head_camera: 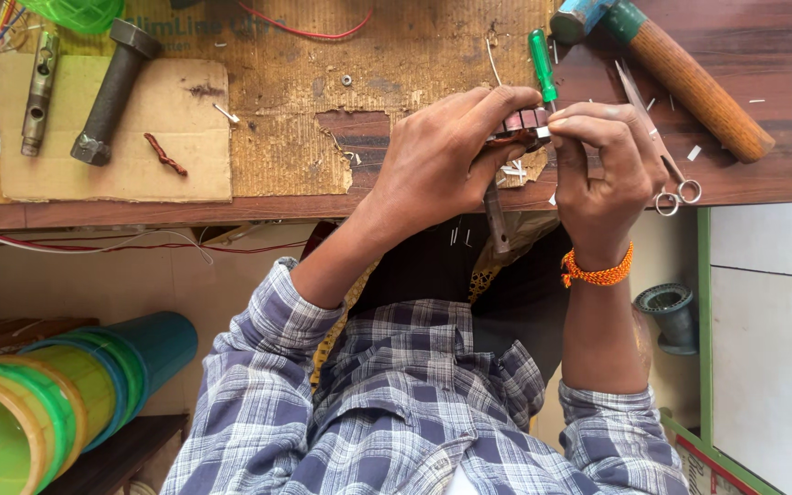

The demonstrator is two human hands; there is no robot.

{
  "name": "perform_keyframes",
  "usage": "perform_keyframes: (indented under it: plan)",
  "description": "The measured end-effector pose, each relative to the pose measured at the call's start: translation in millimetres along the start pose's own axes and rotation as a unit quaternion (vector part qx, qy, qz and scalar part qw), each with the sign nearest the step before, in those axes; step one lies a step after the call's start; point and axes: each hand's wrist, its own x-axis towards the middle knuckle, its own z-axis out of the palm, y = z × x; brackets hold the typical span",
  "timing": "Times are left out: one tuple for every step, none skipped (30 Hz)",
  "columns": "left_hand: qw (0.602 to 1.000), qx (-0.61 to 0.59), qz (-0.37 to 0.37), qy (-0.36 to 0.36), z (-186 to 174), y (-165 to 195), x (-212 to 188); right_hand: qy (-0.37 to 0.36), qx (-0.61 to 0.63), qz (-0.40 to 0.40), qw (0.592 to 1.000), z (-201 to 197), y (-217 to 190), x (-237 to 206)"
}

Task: The person inserts small white insulating pieces into slots on a copper-wound stator using a green screwdriver and a hammer. They cut a piece of white material with scissors and continue inserting and tapping pieces into the stator slots.

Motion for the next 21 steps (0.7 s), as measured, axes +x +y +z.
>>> perform_keyframes:
  plan:
    - [1.0,-0.001,0.001,0.0,0.1,-0.1,-0.2,-0.006,-0.003,0.005,1.0,0.2,-1.5,0.2]
    - [1.0,-0.001,0.004,0.001,0.2,-0.3,-0.2,-0.011,-0.007,0.01,1.0,0.5,-3.3,0.6]
    - [1.0,-0.001,0.006,0.003,0.3,-0.7,-0.1,-0.009,-0.001,0.006,1.0,1.0,-5.1,1.1]
    - [1.0,0.002,0.005,0.002,0.5,-0.9,-0.1,-0.008,0.005,0.001,1.0,1.4,-6.9,1.8]
    - [1.0,0.006,0.004,0.001,0.7,-1.1,-0.1,-0.006,0.011,-0.003,1.0,1.7,-8.5,2.6]
    - [1.0,0.009,0.003,0.0,0.7,-1.4,-0.1,-0.01,0.012,-0.005,1.0,1.4,-9.6,3.7]
    - [1.0,0.003,0.007,0.004,0.6,-1.5,-0.1,-0.014,0.012,-0.007,1.0,1.0,-10.4,4.9]
    - [1.0,-0.002,0.011,0.007,0.4,-1.6,-0.3,-0.02,0.015,-0.008,1.0,-0.2,-10.7,6.2]
    - [1.0,-0.008,0.015,0.009,0.2,-1.5,-0.6,-0.026,0.018,-0.008,0.999,-1.1,-11.0,7.1]
    - [1.0,-0.006,0.009,0.005,0.1,-1.4,-0.5,-0.032,0.024,-0.007,0.999,-3.7,-10.0,9.2]
    - [1.0,-0.005,0.003,0.0,-0.1,-1.3,-0.4,-0.038,0.028,-0.007,0.999,-5.2,-9.4,10.6]
    - [1.0,-0.004,-0.003,-0.005,-0.1,-0.9,-0.3,-0.041,0.042,0.005,0.998,-6.5,-9.0,11.6]
    - [1.0,-0.006,-0.005,-0.006,-0.1,-0.6,0.0,-0.044,0.055,0.017,0.997,-8.6,-8.2,13.1]
    - [1.0,-0.009,-0.006,-0.007,-0.1,-0.3,0.2,-0.046,0.066,0.029,0.996,-9.5,-8.3,13.7]
    - [1.0,-0.012,-0.008,-0.008,-0.1,-0.2,0.4,-0.046,0.077,0.041,0.995,-10.6,-8.4,14.7]
    - [1.0,-0.014,-0.004,-0.005,0.1,0.0,0.7,-0.046,0.087,0.052,0.994,-11.1,-9.0,15.8]
    - [1.0,-0.017,0.0,-0.002,0.3,0.0,0.8,-0.047,0.097,0.063,0.992,-11.4,-10.1,16.9]
    - [1.0,-0.018,0.003,0.002,0.4,-0.3,0.6,-0.053,0.093,0.059,0.992,-11.6,-11.7,18.4]
    - [1.0,-0.023,-0.002,0.0,0.5,-0.9,0.3,-0.058,0.091,0.055,0.993,-12.3,-14.1,19.9]
    - [1.0,-0.029,-0.006,-0.002,0.7,-1.8,0.1,-0.064,0.088,0.051,0.993,-12.7,-17.2,21.6]
    - [0.999,-0.034,-0.01,-0.005,0.8,-2.7,-0.2,-0.066,0.062,0.042,0.995,-12.9,-21.3,22.9]
